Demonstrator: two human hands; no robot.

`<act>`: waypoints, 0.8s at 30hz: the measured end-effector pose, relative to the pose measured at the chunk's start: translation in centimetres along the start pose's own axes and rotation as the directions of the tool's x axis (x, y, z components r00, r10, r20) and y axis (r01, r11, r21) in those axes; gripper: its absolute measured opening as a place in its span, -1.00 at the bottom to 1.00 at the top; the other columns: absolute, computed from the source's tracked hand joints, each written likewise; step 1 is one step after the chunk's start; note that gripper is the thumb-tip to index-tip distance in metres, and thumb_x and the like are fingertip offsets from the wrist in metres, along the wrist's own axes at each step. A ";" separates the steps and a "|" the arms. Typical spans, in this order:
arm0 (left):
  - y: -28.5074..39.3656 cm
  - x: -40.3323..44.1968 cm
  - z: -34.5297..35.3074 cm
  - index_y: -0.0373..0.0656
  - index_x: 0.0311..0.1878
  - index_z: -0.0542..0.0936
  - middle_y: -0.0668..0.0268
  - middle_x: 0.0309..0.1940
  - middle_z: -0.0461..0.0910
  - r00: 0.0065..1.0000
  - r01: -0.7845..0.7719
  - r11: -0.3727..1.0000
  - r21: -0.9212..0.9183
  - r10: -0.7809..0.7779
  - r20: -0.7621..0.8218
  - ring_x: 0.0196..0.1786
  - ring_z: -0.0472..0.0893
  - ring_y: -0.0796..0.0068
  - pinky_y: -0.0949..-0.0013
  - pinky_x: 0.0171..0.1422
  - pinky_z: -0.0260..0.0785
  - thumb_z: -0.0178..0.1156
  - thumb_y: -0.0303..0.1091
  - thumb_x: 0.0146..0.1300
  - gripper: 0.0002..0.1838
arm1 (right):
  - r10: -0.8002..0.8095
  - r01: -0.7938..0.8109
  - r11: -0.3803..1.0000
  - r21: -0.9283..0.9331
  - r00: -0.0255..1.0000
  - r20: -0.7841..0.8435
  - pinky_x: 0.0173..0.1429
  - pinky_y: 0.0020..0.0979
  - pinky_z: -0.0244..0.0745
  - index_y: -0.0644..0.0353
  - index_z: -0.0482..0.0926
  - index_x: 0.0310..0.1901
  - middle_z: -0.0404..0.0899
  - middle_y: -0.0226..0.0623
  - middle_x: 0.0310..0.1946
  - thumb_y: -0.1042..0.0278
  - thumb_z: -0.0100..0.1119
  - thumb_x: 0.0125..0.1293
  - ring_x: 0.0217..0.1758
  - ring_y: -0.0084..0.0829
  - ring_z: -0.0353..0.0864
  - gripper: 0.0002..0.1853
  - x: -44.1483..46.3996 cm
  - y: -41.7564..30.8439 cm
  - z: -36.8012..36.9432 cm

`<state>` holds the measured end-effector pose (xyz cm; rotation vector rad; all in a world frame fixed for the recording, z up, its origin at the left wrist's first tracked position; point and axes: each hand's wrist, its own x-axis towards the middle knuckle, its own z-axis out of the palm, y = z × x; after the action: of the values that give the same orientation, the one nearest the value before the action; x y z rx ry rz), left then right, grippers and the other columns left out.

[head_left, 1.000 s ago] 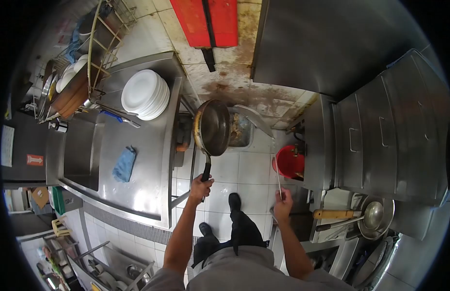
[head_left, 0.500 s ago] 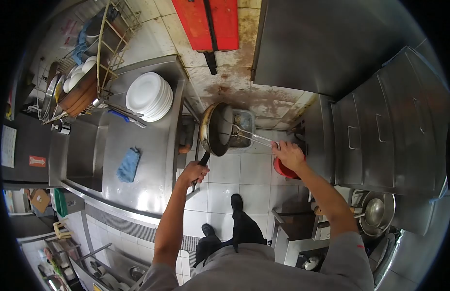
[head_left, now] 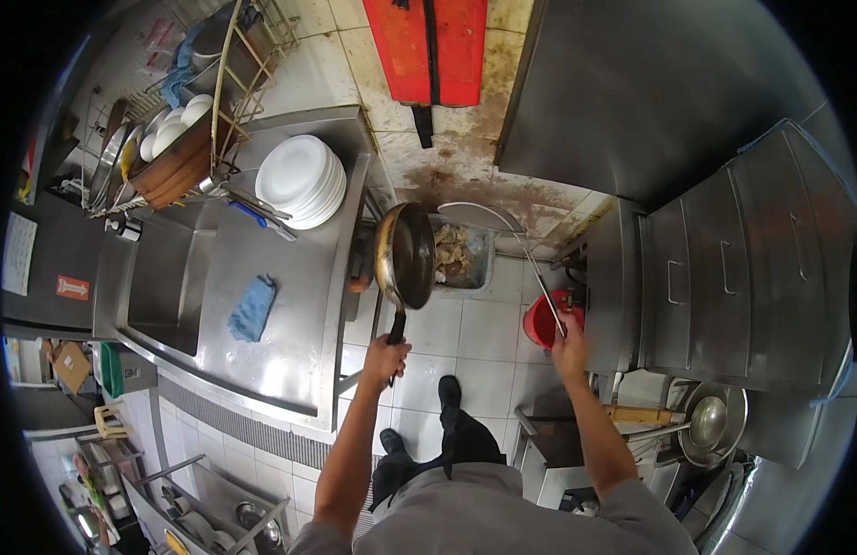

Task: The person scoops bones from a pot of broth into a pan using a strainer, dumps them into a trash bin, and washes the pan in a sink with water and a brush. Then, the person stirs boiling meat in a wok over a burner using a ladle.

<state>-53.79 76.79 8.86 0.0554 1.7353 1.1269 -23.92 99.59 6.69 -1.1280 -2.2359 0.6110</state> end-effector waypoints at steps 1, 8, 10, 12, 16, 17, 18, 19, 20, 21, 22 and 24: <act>-0.5 -0.7 0.1 -0.23 -0.33 0.48 0.41 -0.67 0.37 0.999 0.034 0.997 -0.076 -0.031 0.040 -0.70 0.37 0.61 0.48 -0.67 0.24 0.21 -0.47 0.07 -0.88 | 0.061 -0.052 0.984 0.172 0.997 -0.047 -0.14 -0.23 0.49 0.16 0.56 0.01 0.56 -0.04 -0.22 0.65 0.10 0.20 -0.18 -0.06 0.62 -0.66 -0.7 -0.4 0.3; -5.9 -2.6 -0.7 -0.24 -0.22 0.48 0.41 -0.60 0.37 0.984 0.140 0.972 -0.190 -0.114 0.140 -0.68 0.32 0.64 0.50 -0.66 0.15 0.20 -0.48 0.11 -0.83 | -0.025 0.016 0.999 -0.051 0.983 -0.180 -0.20 -0.21 0.45 0.19 0.50 0.13 0.47 -0.09 -0.27 0.69 0.06 0.12 -0.37 -0.10 0.49 -0.52 -2.3 -3.2 6.6; -6.6 -2.5 -0.9 -0.23 -0.20 0.46 0.43 -0.60 0.35 0.974 0.188 0.961 -0.202 -0.157 0.161 -0.68 0.31 0.65 0.51 -0.66 0.13 0.19 -0.49 0.13 -0.82 | -0.174 0.108 0.953 -0.283 0.960 -0.219 -0.23 -0.20 0.45 0.13 0.48 0.17 0.44 -0.08 -0.23 0.67 0.07 0.05 -0.30 -0.08 0.51 -0.44 -1.4 -3.0 12.0; -7.4 -1.8 -0.9 -0.21 -0.20 0.48 0.44 -0.59 0.36 0.966 0.217 0.939 -0.266 -0.167 0.198 -0.68 0.31 0.65 0.50 -0.64 0.17 0.21 -0.48 0.14 -0.83 | -0.020 -0.005 0.967 -0.253 0.995 -0.097 -0.27 -0.14 0.47 0.03 0.41 0.23 0.43 -0.10 -0.20 0.64 0.08 0.06 -0.31 -0.03 0.53 -0.39 -1.5 -1.3 15.9; -9.0 -1.1 -2.1 -0.21 -0.15 0.47 0.46 -0.59 0.34 0.956 0.189 0.937 -0.294 -0.107 0.273 -0.69 0.29 0.67 0.52 -0.64 0.12 0.20 -0.49 0.15 -0.80 | 0.091 -0.098 0.988 -0.116 0.994 -0.062 -0.20 -0.13 0.50 0.05 0.41 0.21 0.50 -0.06 -0.16 0.64 0.07 0.08 -0.21 0.05 0.55 -0.42 -2.8 -2.9 13.3; -8.0 -1.8 -1.8 -0.21 -0.11 0.44 0.48 -0.61 0.31 0.956 0.211 0.925 -0.315 -0.129 0.263 -0.69 0.27 0.68 0.53 -0.65 0.09 0.20 -0.48 0.16 -0.77 | 0.012 -0.015 1.000 -0.017 0.986 -0.169 -0.17 -0.15 0.50 0.09 0.43 0.18 0.52 -0.04 -0.17 0.66 0.07 0.09 -0.18 0.06 0.56 -0.45 -3.4 -2.9 12.0; -7.7 -1.8 -1.8 -0.19 -0.11 0.43 0.48 -0.61 0.30 0.953 0.220 0.919 -0.326 -0.132 0.271 -0.70 0.24 0.70 0.54 -0.67 0.06 0.20 -0.47 0.18 -0.77 | 0.054 -0.046 0.998 0.045 0.979 -0.199 -0.13 -0.21 0.50 0.16 0.46 0.10 0.55 -0.13 -0.26 0.60 0.09 0.21 -0.18 -0.07 0.60 -0.61 -4.1 -2.9 11.0; -7.4 -2.0 -1.9 -0.18 -0.11 0.41 0.49 -0.61 0.29 0.950 0.231 0.913 -0.337 -0.137 0.279 -0.72 0.20 0.72 0.56 -0.69 0.02 0.20 -0.45 0.19 -0.77 | 0.048 -0.040 0.998 0.043 0.978 -0.203 -0.13 -0.21 0.50 0.16 0.46 0.10 0.55 -0.13 -0.26 0.60 0.09 0.21 -0.18 -0.07 0.60 -0.61 -4.7 -2.8 9.9; -7.2 -2.1 -2.2 -0.18 -0.11 0.41 0.49 -0.61 0.29 0.950 0.230 0.911 -0.342 -0.134 0.281 -0.72 0.20 0.72 0.56 -0.69 0.02 0.20 -0.45 0.19 -0.77 | 0.190 -0.154 0.960 0.233 0.971 -0.143 -0.15 -0.25 0.48 0.17 0.46 0.04 0.54 -0.20 -0.30 0.53 0.09 0.28 -0.22 -0.19 0.59 -0.71 -5.4 -2.5 8.6; -7.1 -2.2 -2.4 -0.17 -0.10 0.41 0.51 -0.61 0.28 0.940 0.230 0.914 -0.336 -0.118 0.321 -0.72 0.19 0.73 0.57 -0.69 0.01 0.21 -0.44 0.19 -0.76 | 0.318 -0.270 0.874 0.404 0.947 -0.054 -0.17 -0.30 0.47 0.18 0.45 -0.02 0.53 -0.28 -0.34 0.47 0.10 0.35 -0.26 -0.31 0.58 -0.80 -6.5 -2.1 7.4; -7.1 -2.5 -2.6 -0.15 -0.09 0.40 0.53 -0.62 0.27 0.927 0.229 0.916 -0.330 -0.102 0.362 -0.72 0.18 0.74 0.57 -0.69 -0.01 0.21 -0.43 0.20 -0.75 | 0.313 -0.268 0.877 0.398 0.948 -0.052 -0.17 -0.30 0.47 0.18 0.45 -0.02 0.53 -0.28 -0.34 0.47 0.10 0.35 -0.26 -0.31 0.58 -0.80 -7.5 -1.6 5.9; -6.8 -3.7 -2.6 -0.15 -0.09 0.40 0.54 -0.62 0.27 0.909 0.247 0.910 -0.334 -0.098 0.406 -0.73 0.18 0.75 0.58 -0.69 -0.02 0.22 -0.42 0.20 -0.75 | 0.454 -0.449 0.696 0.561 0.880 0.141 -0.44 -0.45 0.39 0.15 0.42 -0.12 0.44 -0.41 -0.49 0.29 0.08 0.43 -0.49 -0.56 0.46 -0.86 -8.6 -1.7 3.5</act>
<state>-50.99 69.39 6.84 -0.1134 1.1322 1.2072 -22.95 91.02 2.75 -1.3267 -1.5519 1.3825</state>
